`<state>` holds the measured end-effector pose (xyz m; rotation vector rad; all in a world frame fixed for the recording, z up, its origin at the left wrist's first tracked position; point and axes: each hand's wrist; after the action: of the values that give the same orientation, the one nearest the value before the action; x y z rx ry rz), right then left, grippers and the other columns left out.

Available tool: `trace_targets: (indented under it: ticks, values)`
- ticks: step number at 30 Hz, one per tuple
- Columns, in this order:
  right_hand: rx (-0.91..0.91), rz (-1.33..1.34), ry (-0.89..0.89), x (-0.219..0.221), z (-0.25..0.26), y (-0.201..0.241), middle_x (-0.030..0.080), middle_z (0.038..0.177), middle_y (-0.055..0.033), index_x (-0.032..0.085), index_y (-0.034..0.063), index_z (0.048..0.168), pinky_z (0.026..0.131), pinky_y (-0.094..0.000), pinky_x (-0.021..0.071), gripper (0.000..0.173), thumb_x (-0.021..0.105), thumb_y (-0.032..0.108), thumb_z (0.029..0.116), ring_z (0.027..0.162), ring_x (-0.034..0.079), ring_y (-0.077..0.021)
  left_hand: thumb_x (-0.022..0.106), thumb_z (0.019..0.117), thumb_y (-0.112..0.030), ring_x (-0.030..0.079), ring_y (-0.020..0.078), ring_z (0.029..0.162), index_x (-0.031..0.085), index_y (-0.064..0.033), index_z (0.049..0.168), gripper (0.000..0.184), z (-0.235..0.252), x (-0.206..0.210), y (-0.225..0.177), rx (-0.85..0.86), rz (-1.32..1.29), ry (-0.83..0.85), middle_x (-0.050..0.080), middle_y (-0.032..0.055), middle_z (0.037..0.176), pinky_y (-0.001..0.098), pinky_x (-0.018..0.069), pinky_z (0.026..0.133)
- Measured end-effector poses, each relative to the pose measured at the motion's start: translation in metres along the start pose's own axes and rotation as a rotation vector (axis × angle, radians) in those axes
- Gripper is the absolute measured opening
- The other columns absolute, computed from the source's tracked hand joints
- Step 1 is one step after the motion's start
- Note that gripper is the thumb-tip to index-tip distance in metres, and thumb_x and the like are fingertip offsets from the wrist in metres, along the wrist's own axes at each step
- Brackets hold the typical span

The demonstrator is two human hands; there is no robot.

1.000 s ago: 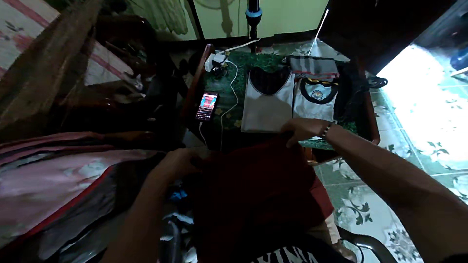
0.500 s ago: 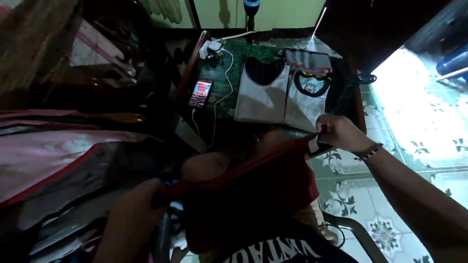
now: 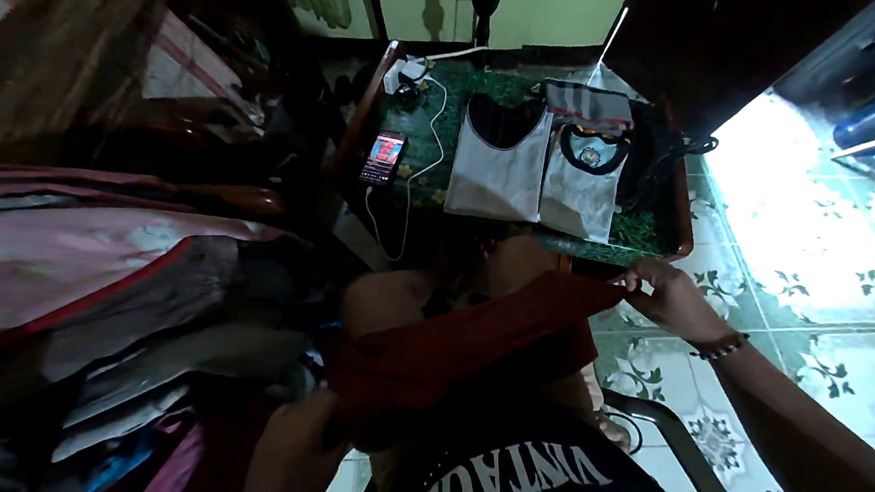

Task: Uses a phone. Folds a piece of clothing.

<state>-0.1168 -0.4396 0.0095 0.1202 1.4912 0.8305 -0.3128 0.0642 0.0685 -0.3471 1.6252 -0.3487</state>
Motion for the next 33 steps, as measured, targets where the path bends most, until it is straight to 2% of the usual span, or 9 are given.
trace_targets:
  ticks: [4, 7, 10, 13, 16, 19, 23, 31, 33]
  values:
    - [0.028, -0.069, 0.103, 0.010, -0.011, -0.008, 0.067, 0.093, -0.0221, 0.065, -0.0040, 0.087, 0.086, -0.0570, 0.0519, 0.006, 0.065, 0.002, 0.0860, 0.094, 0.066, -0.0390, 0.083, 0.0704, 0.002, 0.069, 0.0410, 0.080, 0.068, 0.0041, 0.086, 0.022, -0.011, 0.010, -0.003, -0.006, -0.032, 0.120, 0.068, 0.0207, 0.082, 0.0645, 0.0522, 0.078]
    - [0.180, -0.068, 0.512, 0.003, -0.009, -0.015, 0.064, 0.121, -0.0281, 0.069, -0.0053, 0.114, 0.105, -0.0635, 0.0419, 0.031, 0.073, -0.002, 0.0827, 0.119, 0.057, -0.0468, 0.087, 0.0785, -0.018, 0.069, 0.0342, 0.091, 0.068, 0.0027, 0.111, 0.043, -0.016, 0.007, 0.007, -0.201, -0.256, 0.497, 0.070, 0.0190, 0.097, 0.0552, 0.0558, 0.084]
    - [0.324, 0.158, 0.557, 0.005, -0.001, -0.016, 0.059, 0.132, -0.0246, 0.061, -0.0035, 0.126, 0.105, -0.0569, 0.0437, 0.042, 0.068, -0.006, 0.0847, 0.125, 0.055, -0.0392, 0.084, 0.0826, -0.030, 0.065, 0.0302, 0.109, 0.059, 0.0010, 0.131, 0.063, -0.014, 0.009, 0.023, -0.401, -0.445, 0.273, 0.065, 0.0191, 0.121, 0.0494, 0.0544, 0.096]
    - [0.500, 0.404, 0.317, 0.024, 0.008, -0.015, 0.062, 0.129, -0.0170, 0.054, 0.0012, 0.135, 0.093, -0.0439, 0.0544, 0.039, 0.057, 0.021, 0.1008, 0.113, 0.063, -0.0235, 0.060, 0.1021, -0.032, 0.065, 0.0275, 0.111, 0.050, 0.0011, 0.144, 0.054, 0.005, 0.024, 0.028, -0.578, -0.510, -0.091, 0.064, 0.0209, 0.126, 0.0469, 0.0534, 0.097]
    - [0.752, 0.550, 0.185, 0.051, 0.022, -0.013, 0.060, 0.135, -0.0162, 0.045, 0.0090, 0.148, 0.092, -0.0522, 0.0539, 0.056, 0.045, 0.047, 0.1067, 0.118, 0.062, -0.0288, 0.047, 0.1082, -0.039, 0.060, 0.0317, 0.122, 0.038, -0.0029, 0.154, 0.059, 0.029, 0.053, 0.039, -0.822, -0.652, -0.207, 0.058, 0.0242, 0.138, 0.0499, 0.0491, 0.103]
    - [0.908, 0.657, 0.186, 0.072, 0.031, -0.013, 0.060, 0.136, -0.0139, 0.046, 0.0172, 0.150, 0.091, -0.0563, 0.0530, 0.068, 0.029, 0.065, 0.1045, 0.119, 0.062, -0.0314, 0.035, 0.1090, -0.051, 0.058, 0.0328, 0.122, 0.049, -0.0022, 0.146, 0.062, 0.049, 0.073, 0.052, -1.028, -0.851, -0.232, 0.057, 0.0239, 0.136, 0.0523, 0.0487, 0.100]
    - [0.916, 0.760, 0.246, 0.086, 0.040, -0.005, 0.067, 0.114, -0.0059, 0.054, 0.0170, 0.138, 0.082, -0.0431, 0.0550, 0.070, 0.019, 0.067, 0.1040, 0.099, 0.065, -0.0180, 0.048, 0.1051, -0.049, 0.063, 0.0214, 0.103, 0.055, -0.0047, 0.135, 0.054, 0.063, 0.090, 0.071, -1.109, -1.202, -0.314, 0.064, 0.0136, 0.119, 0.0431, 0.0537, 0.087]
    - [0.894, 0.901, 0.247, 0.099, 0.041, -0.004, 0.064, 0.117, -0.0002, 0.046, 0.0180, 0.144, 0.083, -0.0326, 0.0558, 0.050, 0.032, 0.051, 0.1090, 0.099, 0.063, -0.0078, 0.055, 0.1030, -0.025, 0.066, 0.0176, 0.088, 0.061, -0.0031, 0.121, 0.029, 0.080, 0.084, 0.081, -1.139, -1.402, -0.319, 0.067, 0.0102, 0.102, 0.0369, 0.0562, 0.076]
    - [0.927, 0.957, 0.208, 0.101, 0.041, -0.003, 0.068, 0.099, 0.0025, 0.057, 0.0182, 0.127, 0.071, -0.0278, 0.0571, 0.039, 0.035, 0.045, 0.1093, 0.084, 0.066, -0.0055, 0.054, 0.1028, -0.022, 0.065, 0.0155, 0.083, 0.060, -0.0032, 0.116, 0.023, 0.080, 0.081, 0.078, -1.171, -1.441, -0.417, 0.065, 0.0085, 0.096, 0.0342, 0.0560, 0.072]
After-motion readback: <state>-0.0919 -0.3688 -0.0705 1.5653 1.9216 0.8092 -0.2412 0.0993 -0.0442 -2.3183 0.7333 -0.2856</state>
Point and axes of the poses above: each hand's wrist, its own z-axis towards the middle knuckle, its own x-axis out of the palm, y = z × x
